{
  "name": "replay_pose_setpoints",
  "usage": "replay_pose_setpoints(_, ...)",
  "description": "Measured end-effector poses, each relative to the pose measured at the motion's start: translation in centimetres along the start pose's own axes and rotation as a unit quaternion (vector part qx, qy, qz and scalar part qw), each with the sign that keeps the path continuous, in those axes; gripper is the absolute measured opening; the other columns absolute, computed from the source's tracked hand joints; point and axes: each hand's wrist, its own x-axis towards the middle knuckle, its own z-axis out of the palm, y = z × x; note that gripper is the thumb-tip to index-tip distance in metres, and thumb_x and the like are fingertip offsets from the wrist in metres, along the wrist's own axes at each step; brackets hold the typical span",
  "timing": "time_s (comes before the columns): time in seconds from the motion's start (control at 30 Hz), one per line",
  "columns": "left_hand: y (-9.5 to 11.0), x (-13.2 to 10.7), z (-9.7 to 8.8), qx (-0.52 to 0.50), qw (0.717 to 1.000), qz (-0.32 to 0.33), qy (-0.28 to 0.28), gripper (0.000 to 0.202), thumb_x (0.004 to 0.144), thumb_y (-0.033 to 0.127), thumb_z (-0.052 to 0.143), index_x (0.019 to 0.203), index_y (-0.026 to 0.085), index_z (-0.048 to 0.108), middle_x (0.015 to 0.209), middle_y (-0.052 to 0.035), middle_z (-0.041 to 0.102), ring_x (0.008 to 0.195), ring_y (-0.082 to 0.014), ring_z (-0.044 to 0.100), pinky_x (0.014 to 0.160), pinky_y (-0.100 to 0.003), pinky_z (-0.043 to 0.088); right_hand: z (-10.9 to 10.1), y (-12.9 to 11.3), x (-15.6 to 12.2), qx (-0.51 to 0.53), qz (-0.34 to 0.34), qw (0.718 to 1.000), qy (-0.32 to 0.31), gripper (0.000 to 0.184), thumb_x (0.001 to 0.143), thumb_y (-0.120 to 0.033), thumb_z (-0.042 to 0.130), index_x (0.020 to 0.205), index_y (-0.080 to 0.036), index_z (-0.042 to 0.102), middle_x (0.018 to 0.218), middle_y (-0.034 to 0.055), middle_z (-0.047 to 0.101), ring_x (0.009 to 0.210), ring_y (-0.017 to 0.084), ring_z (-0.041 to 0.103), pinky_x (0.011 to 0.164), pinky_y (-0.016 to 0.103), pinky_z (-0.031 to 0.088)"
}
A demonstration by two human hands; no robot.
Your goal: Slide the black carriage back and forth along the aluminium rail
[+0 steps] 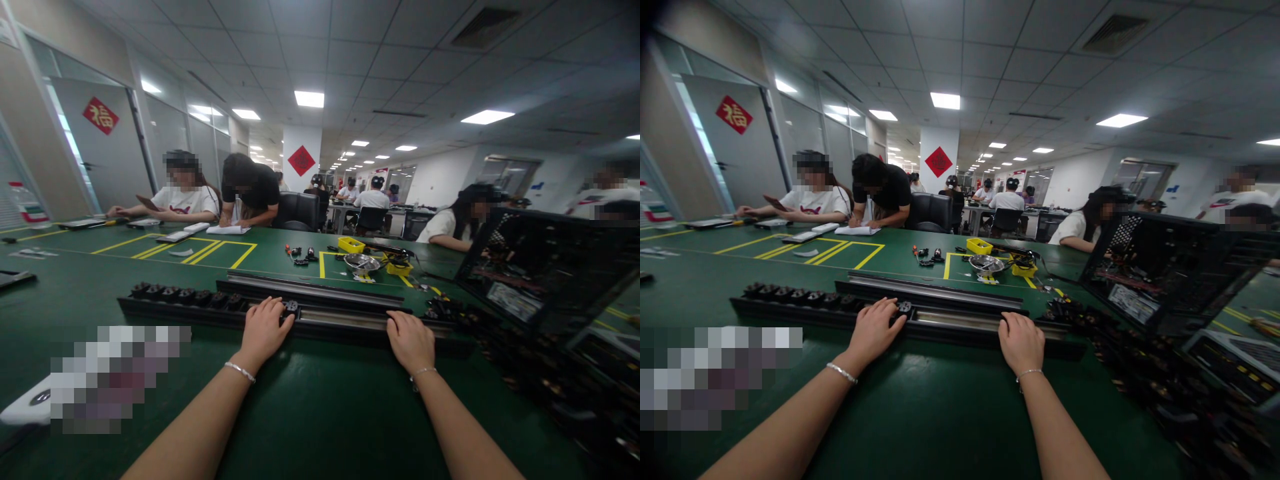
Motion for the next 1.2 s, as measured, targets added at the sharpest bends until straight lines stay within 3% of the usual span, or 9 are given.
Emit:
replay_pose_setpoints(0.6,0.29,-0.09,-0.04,-0.004,0.999,0.025,-0.028,0.033,0.087,0.045,0.039,0.103,0.026,0.061,0.13,-0.0046,0.053,0.126,-0.0234,0.04,0.098,-0.043,0.032,0.02,-0.01,-0.07,0.006,0.006,1.0,0.003,0.037,0.087,-0.032,0.033,0.111,-0.025,0.061,0.117,0.0039,0.062,0.109,0.02,0.051,0.087,0.036,0.035)
replay_pose_setpoints(0.8,0.24,-0.1,0.37,-0.017,0.997,0.069,-0.038,0.038,0.09,0.039,0.033,0.118,0.022,0.052,0.13,-0.008,0.054,0.126,-0.0204,0.042,0.097,-0.039,0.033,-0.15,-0.12,-0.1,0.011,0.008,1.0,-0.003,0.038,0.087,-0.032,0.032,0.111,-0.024,0.061,0.118,0.0037,0.061,0.11,0.02,0.05,0.088,0.037,0.035)
replay_pose_setpoints(1.2,0.42,-0.17,0.12,-0.005,0.996,0.078,-0.045,0.036,0.087,0.047,0.038,0.11,0.025,0.056,0.134,-0.0057,0.051,0.127,-0.0233,0.039,0.096,-0.043,0.034,-0.04,-0.04,-0.06,0.015,0.004,1.0,0.004,0.038,0.087,-0.031,0.033,0.111,-0.024,0.062,0.116,0.0036,0.062,0.109,0.02,0.051,0.088,0.036,0.035)
